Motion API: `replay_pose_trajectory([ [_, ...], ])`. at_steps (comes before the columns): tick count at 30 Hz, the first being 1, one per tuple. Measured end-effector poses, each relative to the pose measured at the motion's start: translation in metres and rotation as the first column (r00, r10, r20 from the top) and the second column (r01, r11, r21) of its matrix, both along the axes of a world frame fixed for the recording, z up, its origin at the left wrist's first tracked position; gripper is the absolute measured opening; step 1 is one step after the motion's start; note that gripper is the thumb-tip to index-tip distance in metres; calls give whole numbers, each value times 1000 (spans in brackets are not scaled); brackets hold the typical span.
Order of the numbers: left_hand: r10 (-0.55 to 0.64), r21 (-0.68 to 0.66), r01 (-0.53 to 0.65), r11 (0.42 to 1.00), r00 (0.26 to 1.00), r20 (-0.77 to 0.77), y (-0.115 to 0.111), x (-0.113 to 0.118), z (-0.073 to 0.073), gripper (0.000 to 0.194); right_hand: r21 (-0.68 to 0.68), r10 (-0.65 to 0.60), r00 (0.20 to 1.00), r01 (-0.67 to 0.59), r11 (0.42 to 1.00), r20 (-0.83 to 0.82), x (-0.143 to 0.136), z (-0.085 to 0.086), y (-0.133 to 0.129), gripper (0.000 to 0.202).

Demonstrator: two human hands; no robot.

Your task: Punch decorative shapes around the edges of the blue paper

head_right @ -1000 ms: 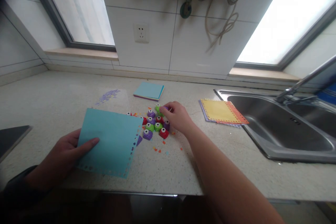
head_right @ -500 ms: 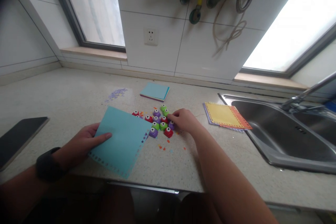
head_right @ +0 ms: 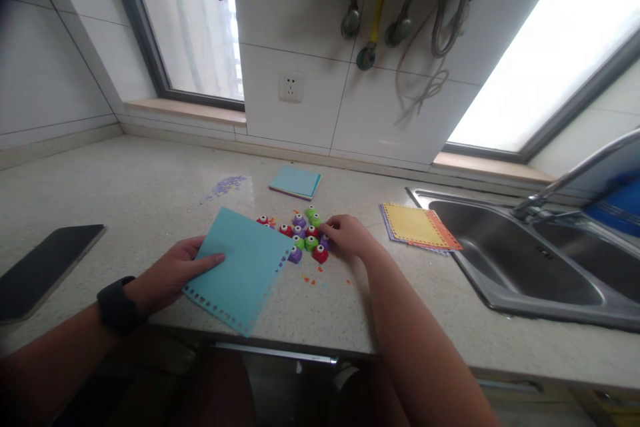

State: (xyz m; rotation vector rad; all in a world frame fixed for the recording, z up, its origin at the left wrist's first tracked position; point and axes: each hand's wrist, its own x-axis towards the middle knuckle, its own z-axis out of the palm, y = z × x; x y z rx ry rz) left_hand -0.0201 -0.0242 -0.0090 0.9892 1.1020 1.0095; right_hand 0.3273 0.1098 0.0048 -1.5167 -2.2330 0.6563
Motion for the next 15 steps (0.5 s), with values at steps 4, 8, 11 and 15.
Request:
replay_pose_trajectory([
  [4,-12,1,12,1000,1000,26,0,0,-1,36,11,-72,994,73,997,-82,7,-4,-3,32],
  [8,-38,16,37,999,998,52,-1,0,1,36,63,-180,961,197,978,-210,16,-8,-6,32],
  [11,-48,31,46,998,996,71,-2,2,5,37,71,-203,935,233,970,-291,16,-10,-15,31],
  [15,-36,13,35,999,988,148,-2,0,9,41,73,-191,910,233,970,-369,7,-16,-33,27],
])
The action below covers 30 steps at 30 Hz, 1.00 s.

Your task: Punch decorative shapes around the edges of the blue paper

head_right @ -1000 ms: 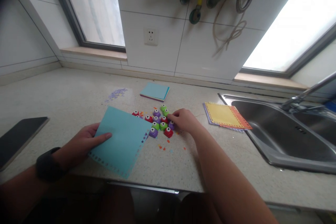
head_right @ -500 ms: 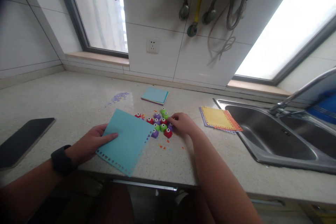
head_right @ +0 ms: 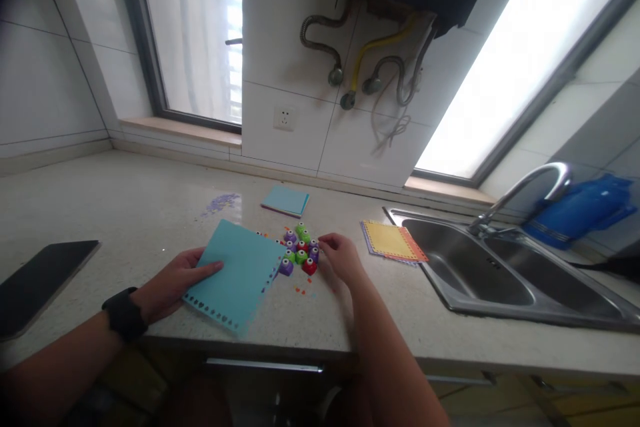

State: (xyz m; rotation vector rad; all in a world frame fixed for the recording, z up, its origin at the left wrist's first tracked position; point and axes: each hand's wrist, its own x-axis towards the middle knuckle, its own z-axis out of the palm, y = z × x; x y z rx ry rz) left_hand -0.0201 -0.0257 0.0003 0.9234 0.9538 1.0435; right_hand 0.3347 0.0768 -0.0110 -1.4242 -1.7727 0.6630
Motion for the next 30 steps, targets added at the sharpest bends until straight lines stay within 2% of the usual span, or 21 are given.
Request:
replay_pose_trajectory([
  [4,94,-3,-94,996,993,66,5,-9,0,41,16,-38,999,39,999,-34,-4,-10,-13,25],
  [7,165,24,-167,986,984,67,9,-19,0,42,49,-123,992,124,991,-28,2,-16,-15,26],
  [11,173,50,-176,983,983,54,14,-33,0,39,77,-219,976,219,973,-11,10,-23,-11,31],
  [14,181,57,-184,981,982,46,21,-44,-7,37,89,-243,970,241,966,9,10,-29,-8,31],
  [16,242,52,-245,968,969,52,28,-50,-13,34,100,-243,970,239,966,25,9,-32,-8,30],
  [20,227,78,-233,969,971,77,36,-57,-21,39,115,-233,971,226,967,48,7,-36,-7,29],
  [25,153,69,-155,985,987,42,34,-57,-22,47,120,-234,971,227,966,46,10,-36,-5,29],
  [30,125,104,-126,987,992,17,35,-56,-25,47,114,-241,970,236,965,34,13,-36,-4,30],
])
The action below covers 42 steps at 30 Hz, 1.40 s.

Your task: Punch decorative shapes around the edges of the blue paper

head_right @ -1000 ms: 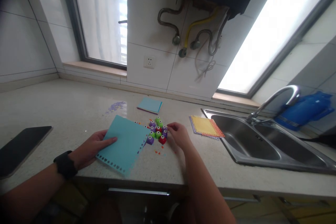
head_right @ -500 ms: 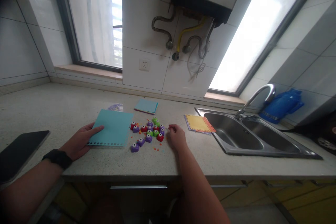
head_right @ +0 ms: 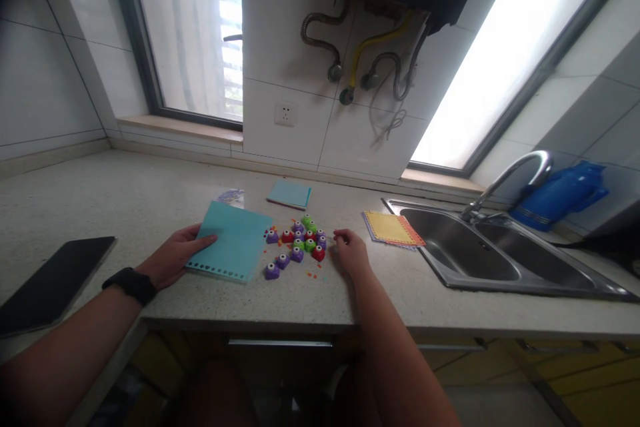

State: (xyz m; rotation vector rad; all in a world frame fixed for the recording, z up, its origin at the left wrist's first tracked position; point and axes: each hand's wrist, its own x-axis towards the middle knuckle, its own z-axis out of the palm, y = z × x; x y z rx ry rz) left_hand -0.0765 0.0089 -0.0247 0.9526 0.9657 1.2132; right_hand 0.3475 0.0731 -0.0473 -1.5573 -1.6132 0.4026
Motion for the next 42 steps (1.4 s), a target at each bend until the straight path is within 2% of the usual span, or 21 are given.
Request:
replay_pose_trajectory([
  [15,-24,-22,22,1000,995,-102,-4,3,6,48,9,20,1000,-19,1000,-19,-2,3,-3,27],
  [22,16,-47,-17,999,1000,-23,-2,2,4,44,59,33,999,-32,998,-26,-7,8,-5,27],
  [27,84,-41,-83,996,996,13,1,0,5,38,126,52,999,-51,991,-6,-15,21,-6,31],
  [31,135,-35,-135,990,991,17,3,-1,6,31,139,181,979,-193,971,97,-33,43,-15,26],
  [34,187,-48,-185,981,982,33,4,-1,8,30,104,342,919,-366,925,198,-54,66,-30,17],
  [35,201,-51,-199,979,979,34,4,-1,8,30,75,419,875,-448,891,244,-61,73,-36,15],
  [37,217,-51,-216,975,976,24,4,-1,9,30,-10,561,710,-616,787,426,-74,83,-48,26],
  [39,219,-47,-218,975,976,9,4,-1,10,30,-76,614,603,-680,730,509,-85,85,-57,41],
  [42,217,-50,-216,975,976,2,3,0,10,32,-93,596,570,-674,733,565,-97,71,-65,58],
])
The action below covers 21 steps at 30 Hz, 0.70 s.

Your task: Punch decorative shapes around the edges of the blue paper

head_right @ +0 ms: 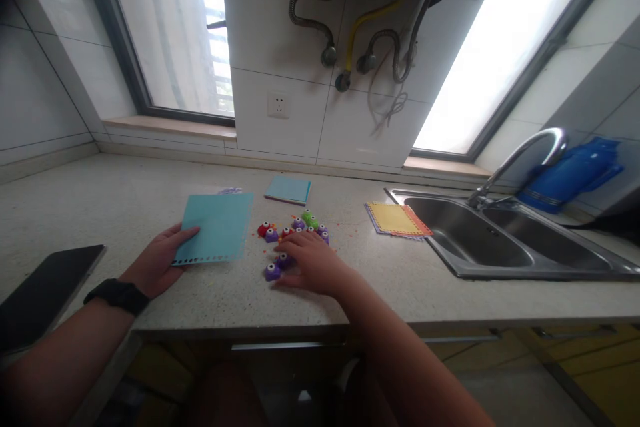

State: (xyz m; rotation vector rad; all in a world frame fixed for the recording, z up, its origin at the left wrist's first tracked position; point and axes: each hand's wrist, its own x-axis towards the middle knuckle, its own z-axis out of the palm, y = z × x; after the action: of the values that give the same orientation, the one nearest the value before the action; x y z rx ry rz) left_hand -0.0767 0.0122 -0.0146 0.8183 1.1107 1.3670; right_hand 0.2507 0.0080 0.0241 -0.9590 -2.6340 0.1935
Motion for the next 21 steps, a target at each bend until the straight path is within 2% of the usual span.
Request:
replay_pose_trajectory([
  [2,-8,-6,8,1000,1000,4,0,0,0,34,40,-44,999,44,998,15,-7,-14,-1,56],
  [6,-21,-14,21,1000,1000,4,0,1,0,34,96,-145,989,146,985,-8,-21,-39,7,29],
  [9,-21,-21,21,1000,1000,6,0,1,1,32,140,-237,970,241,960,-45,-29,-46,16,29],
  [12,-19,-25,19,1000,1000,17,-1,0,1,30,150,-280,953,296,943,-117,-26,-45,19,36],
  [14,-21,-24,21,999,1000,7,-1,0,1,32,140,-309,934,335,932,-182,-14,-40,17,38],
  [18,-22,-19,22,1000,1000,2,-2,1,1,32,127,-425,837,490,863,-345,26,-26,2,36],
  [21,-20,-25,20,999,1000,0,-2,2,2,31,74,-425,843,472,878,-330,53,-18,-16,30],
])
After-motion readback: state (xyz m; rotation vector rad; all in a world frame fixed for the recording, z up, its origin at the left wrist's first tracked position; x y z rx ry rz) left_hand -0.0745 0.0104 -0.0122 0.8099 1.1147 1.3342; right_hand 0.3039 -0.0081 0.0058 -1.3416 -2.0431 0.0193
